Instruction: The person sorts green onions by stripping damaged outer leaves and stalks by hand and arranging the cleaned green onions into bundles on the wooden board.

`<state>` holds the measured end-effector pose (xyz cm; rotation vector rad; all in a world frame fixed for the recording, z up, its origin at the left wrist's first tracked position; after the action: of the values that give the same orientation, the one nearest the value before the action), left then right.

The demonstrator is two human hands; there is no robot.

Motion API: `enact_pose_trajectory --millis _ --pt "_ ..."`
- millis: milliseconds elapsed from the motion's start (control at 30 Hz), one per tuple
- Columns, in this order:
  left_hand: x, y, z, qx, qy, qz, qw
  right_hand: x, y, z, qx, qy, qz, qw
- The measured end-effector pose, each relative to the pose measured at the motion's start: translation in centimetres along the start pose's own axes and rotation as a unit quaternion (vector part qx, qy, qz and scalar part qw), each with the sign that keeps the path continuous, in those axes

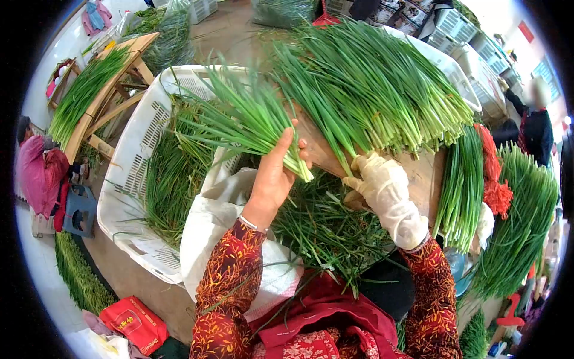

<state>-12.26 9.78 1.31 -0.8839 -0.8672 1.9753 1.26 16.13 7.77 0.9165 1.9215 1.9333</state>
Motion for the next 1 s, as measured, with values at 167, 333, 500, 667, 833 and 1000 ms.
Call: enact_pose_trajectory --millis 167,333,500,667,833,1000 --pt "-0.7 -0.8 1.9 0.220 -0.114 0.002 0.969 -0.9 0.6 3.1 0.298 -0.164 0.057 0.939" --pt "-3.1 -0.8 3.0 0.332 -0.029 0.011 0.943 -2.6 -1.0 2.5 0.702 -0.291 -0.062 0.647" --pt "-3.9 -0.6 1.2 0.069 -0.048 0.018 0.996 -3.4 -0.2 0.8 0.818 -0.241 -0.036 0.522" --pt "-4.3 -1.6 -3.4 0.037 -0.021 0.037 0.998 -5.0 -0.2 0.7 0.685 -0.258 -0.007 0.681" --pt "-4.6 -2.3 -4.7 0.108 -0.062 0.036 0.992 -5.3 2.1 0.2 0.406 -0.104 0.130 0.899" --pt "-4.4 -2.3 -4.4 0.194 -0.068 0.040 0.978 -5.4 0.0 0.5 0.556 -0.175 0.032 0.812"
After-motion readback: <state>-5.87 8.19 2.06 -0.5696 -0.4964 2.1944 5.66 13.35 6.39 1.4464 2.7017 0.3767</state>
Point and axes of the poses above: each hand's wrist, its own x-axis towards the middle knuckle, its own y-axis out of the back of the hand, z = x × y, the point moved 9 cm from there along x, towards the middle knuckle, and after that the axes turned 9 degrees about z, right-handed, at the moved point
